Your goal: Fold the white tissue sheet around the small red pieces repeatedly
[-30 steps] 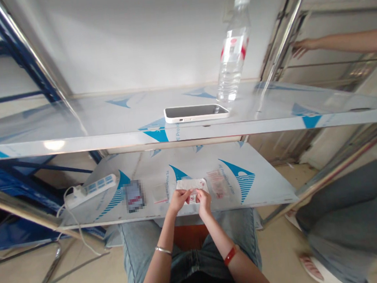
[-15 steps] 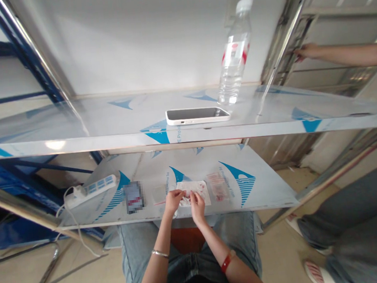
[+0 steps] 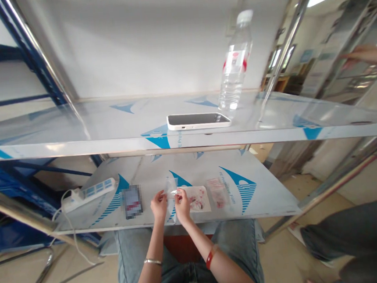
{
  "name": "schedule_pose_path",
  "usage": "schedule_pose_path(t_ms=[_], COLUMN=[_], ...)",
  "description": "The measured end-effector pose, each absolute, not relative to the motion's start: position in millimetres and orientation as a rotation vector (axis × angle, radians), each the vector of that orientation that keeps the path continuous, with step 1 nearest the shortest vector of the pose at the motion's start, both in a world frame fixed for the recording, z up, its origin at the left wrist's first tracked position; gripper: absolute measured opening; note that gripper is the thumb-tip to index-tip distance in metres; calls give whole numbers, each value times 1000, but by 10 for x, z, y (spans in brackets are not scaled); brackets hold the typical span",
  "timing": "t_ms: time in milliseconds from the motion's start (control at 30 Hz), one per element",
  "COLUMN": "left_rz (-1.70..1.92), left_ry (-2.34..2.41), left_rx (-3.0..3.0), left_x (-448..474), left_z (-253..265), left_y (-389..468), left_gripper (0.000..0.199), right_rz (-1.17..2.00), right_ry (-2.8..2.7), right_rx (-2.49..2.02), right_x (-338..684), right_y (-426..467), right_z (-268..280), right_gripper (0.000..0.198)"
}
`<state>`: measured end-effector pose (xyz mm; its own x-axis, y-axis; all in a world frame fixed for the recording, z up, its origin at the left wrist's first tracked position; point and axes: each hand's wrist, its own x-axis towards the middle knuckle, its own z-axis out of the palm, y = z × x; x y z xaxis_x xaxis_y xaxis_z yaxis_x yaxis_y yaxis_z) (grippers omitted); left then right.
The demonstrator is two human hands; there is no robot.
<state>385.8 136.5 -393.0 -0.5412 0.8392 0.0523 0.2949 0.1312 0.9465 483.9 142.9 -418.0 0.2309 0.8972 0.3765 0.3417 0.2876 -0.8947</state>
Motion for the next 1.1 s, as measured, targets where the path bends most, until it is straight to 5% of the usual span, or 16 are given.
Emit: schedule_pose_path(t_ms=[267,767,1100], left_rz=[1413,1172,1053], left_ry=[2056,2434,2604], left_rx=[989,1031,1070], left_x=[3665,3600,3706], left_z=[-4031,-4087,-4048], left_y=[1357,1249,1184], left_gripper=[34,35,38], right_rz=[482,506,269], right_ry=[-1525,-2102,-1601], right_rx=[-1398,-1359,-1632], right_x=[4635,4545,5099], right_y=[1414,1208,1458], right_z=[-4069,-4228,-4308], right_gripper=[17,48,37])
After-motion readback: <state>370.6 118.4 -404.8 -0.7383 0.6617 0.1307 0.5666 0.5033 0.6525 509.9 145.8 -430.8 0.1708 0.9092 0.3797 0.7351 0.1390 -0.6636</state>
